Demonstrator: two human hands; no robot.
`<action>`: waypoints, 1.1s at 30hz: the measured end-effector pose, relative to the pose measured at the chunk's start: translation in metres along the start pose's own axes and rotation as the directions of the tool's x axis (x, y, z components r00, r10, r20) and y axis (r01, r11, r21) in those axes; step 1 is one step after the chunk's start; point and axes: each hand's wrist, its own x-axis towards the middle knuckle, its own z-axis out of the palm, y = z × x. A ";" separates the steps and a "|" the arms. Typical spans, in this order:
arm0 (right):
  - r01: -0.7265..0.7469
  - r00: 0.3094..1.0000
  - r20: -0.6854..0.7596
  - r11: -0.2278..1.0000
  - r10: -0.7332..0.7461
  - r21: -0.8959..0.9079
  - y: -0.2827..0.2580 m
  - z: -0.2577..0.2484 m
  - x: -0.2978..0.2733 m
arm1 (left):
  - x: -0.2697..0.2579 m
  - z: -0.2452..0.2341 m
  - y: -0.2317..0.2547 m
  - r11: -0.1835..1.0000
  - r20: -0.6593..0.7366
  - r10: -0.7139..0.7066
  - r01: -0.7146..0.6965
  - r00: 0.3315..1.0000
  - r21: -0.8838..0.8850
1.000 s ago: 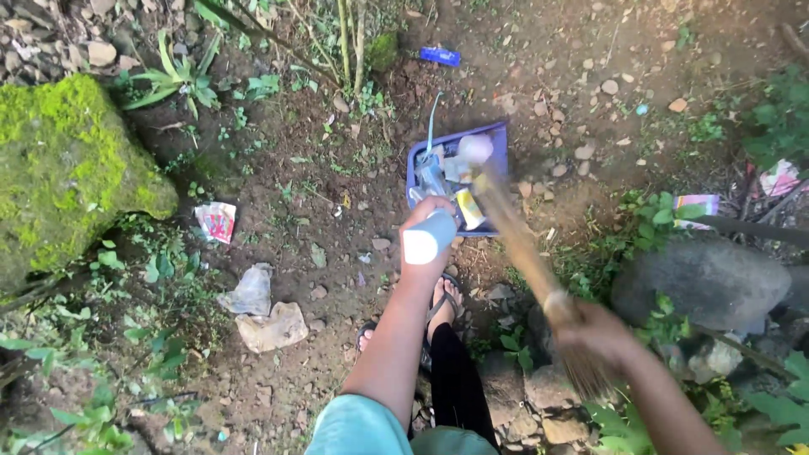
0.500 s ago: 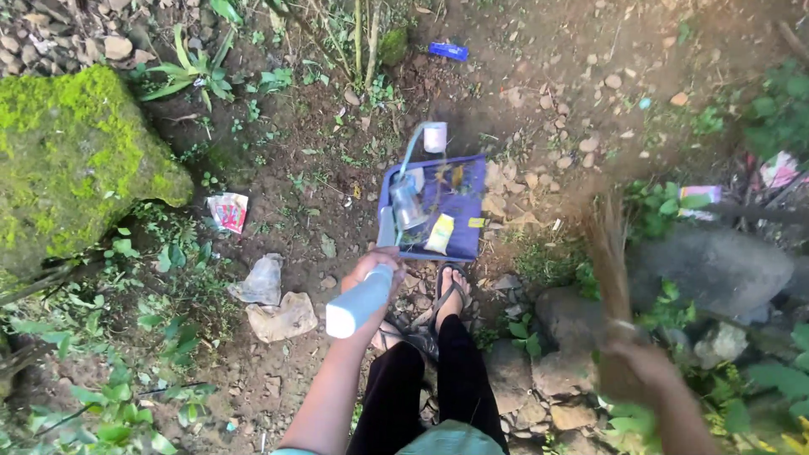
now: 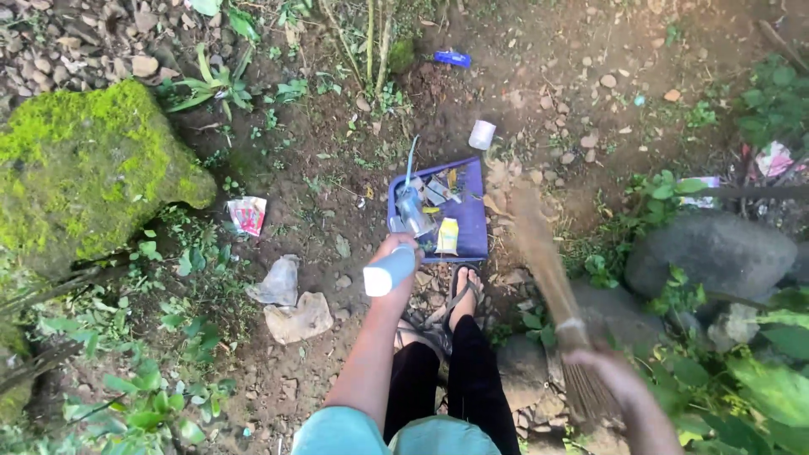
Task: Sweeping litter and debris from a rocky outdoor area into a dustpan.
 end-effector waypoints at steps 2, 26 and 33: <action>0.018 0.999 -0.042 1.000 -0.018 0.005 0.003 0.014 0.066 | -0.003 0.003 -0.007 1.000 -0.027 0.021 -0.021 0.999 0.015; 0.206 0.971 0.036 0.747 -0.237 -0.632 -0.093 0.006 0.102 | -0.060 -0.011 0.008 0.999 -0.273 -0.004 -0.005 0.962 -0.032; 0.277 0.945 0.258 0.911 -0.201 -0.306 0.010 -0.046 0.051 | -0.052 -0.003 0.009 0.999 -0.251 -0.030 0.018 0.967 -0.049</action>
